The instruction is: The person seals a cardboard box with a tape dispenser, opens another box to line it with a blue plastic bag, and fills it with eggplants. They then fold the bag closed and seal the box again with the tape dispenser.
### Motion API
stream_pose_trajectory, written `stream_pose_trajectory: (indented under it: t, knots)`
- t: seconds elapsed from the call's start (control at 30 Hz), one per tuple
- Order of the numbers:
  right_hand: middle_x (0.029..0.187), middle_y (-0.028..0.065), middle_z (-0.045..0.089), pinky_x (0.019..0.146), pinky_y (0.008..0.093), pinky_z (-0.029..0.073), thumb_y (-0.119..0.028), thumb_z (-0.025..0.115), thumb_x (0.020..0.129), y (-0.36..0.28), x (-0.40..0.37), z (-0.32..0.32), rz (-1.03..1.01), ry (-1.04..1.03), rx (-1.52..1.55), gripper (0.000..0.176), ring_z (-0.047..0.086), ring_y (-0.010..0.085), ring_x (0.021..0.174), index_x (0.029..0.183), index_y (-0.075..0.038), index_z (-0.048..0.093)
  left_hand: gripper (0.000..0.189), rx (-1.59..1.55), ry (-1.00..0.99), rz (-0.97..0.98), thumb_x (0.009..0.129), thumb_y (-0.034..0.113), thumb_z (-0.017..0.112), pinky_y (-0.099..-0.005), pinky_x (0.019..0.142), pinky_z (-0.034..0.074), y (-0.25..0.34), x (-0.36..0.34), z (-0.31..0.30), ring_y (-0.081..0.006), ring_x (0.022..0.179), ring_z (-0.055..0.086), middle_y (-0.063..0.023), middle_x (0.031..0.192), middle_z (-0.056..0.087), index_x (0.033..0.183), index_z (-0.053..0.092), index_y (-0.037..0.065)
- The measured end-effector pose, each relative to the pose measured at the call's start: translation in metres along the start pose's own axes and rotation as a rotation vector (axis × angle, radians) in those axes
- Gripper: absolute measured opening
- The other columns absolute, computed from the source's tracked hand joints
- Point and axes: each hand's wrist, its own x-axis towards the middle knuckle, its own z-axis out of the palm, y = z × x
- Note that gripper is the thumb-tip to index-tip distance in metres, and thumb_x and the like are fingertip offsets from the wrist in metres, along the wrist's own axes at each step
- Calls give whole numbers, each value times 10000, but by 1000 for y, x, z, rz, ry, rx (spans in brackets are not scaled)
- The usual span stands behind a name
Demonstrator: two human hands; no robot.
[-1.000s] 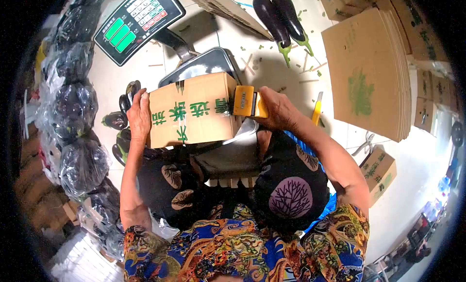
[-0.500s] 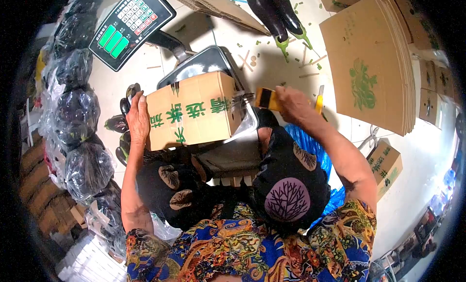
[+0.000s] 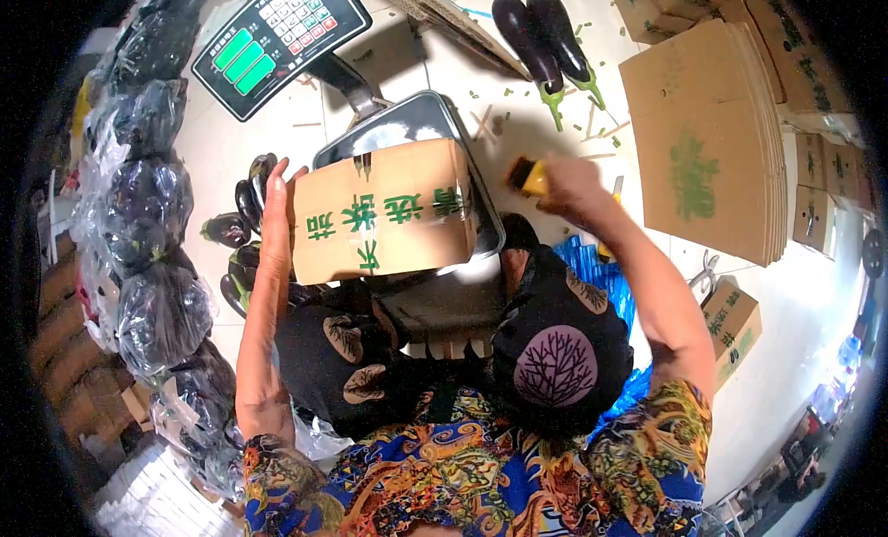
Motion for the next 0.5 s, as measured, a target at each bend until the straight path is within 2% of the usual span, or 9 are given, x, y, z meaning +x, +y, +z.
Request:
stream_pose_trajectory:
  t: [0.03, 0.07, 0.13, 0.17, 0.23, 0.3, 0.33, 0.43, 0.5]
  knots:
    - [930, 182, 653, 788, 434, 519, -372, 779, 727, 6, -15, -21, 118, -74, 39, 596, 640, 328, 912, 1175, -41, 568, 678, -204, -24, -64, 979, 578, 382, -375, 1009, 446, 0, -2, 6, -280, 1242, 507, -170, 1406, 471, 1453, 349, 95]
    - [1046, 206, 618, 841, 432, 498, -401, 780, 723, 24, -16, -3, 97, 80, 143, 660, 618, 337, 979, 1219, -34, 545, 667, -265, -66, -116, 991, 573, 343, -380, 1035, 440, 1, -4, 11, -285, 1278, 473, -160, 1468, 399, 1451, 357, 90]
    - [1276, 254, 549, 948, 427, 455, -459, 782, 717, 28, -13, 3, 31, 399, 336, 787, 574, 355, 1114, 1307, -21, 500, 627, -301, -97, -103, 1017, 537, 283, -372, 1063, 406, -5, -3, 23, -261, 1284, 466, -148, 1449, 428, 1427, 395, 76]
    - [1379, 228, 475, 1034, 373, 383, -492, 643, 867, 31, -8, 3, 58, 214, 706, 741, 491, 309, 1233, 1402, -26, 432, 624, -323, -103, -108, 1021, 533, 269, -371, 1077, 390, -10, 0, 30, -254, 1290, 459, -148, 1446, 431, 1418, 407, 71]
    - [1388, 177, 476, 1070, 339, 340, -541, 477, 959, -2, 9, 24, 227, 293, 1646, 683, 460, 287, 1269, 1410, -32, 425, 640, -420, -140, -98, 1016, 552, 253, -369, 1094, 366, -20, 2, 44, -244, 1309, 433, -146, 1457, 412, 1407, 415, 71]
    - [1523, 146, 311, 1128, 398, 255, -645, 348, 954, -57, -10, -9, 1, 88, 1775, 825, 325, 284, 1384, 1505, -39, 245, 649, -490, -166, -132, 1012, 563, 256, -369, 1095, 367, -12, -2, 59, -249, 1321, 418, -146, 1470, 393, 1407, 412, 73]
    - [1527, 167, 291, 1141, 399, 251, -632, 327, 969, -63, -9, 0, -101, 225, 1708, 800, 323, 288, 1384, 1514, -55, 223, 668, -540, -188, -128, 1002, 582, 264, -370, 1098, 365, -14, 0, 59, -258, 1320, 418, -145, 1489, 362, 1413, 402, 74]
    - [1524, 177, 291, 1141, 403, 262, -655, 303, 963, -71, -9, -12, -47, 97, 1913, 818, 327, 286, 1382, 1521, -66, 198, 700, -556, -205, -117, 986, 610, 282, -401, 1092, 375, -17, -1, 59, -276, 1315, 420, -146, 1480, 372, 1410, 401, 67]
    - [1513, 172, 309, 1128, 392, 291, -662, 292, 961, -65, -2, -4, -70, 99, 1940, 811, 342, 285, 1371, 1521, -81, 204, 709, -629, -184, -181, 980, 619, 294, -411, 1078, 392, -21, 1, 63, -279, 1296, 443, -144, 1456, 404, 1408, 405, 64]
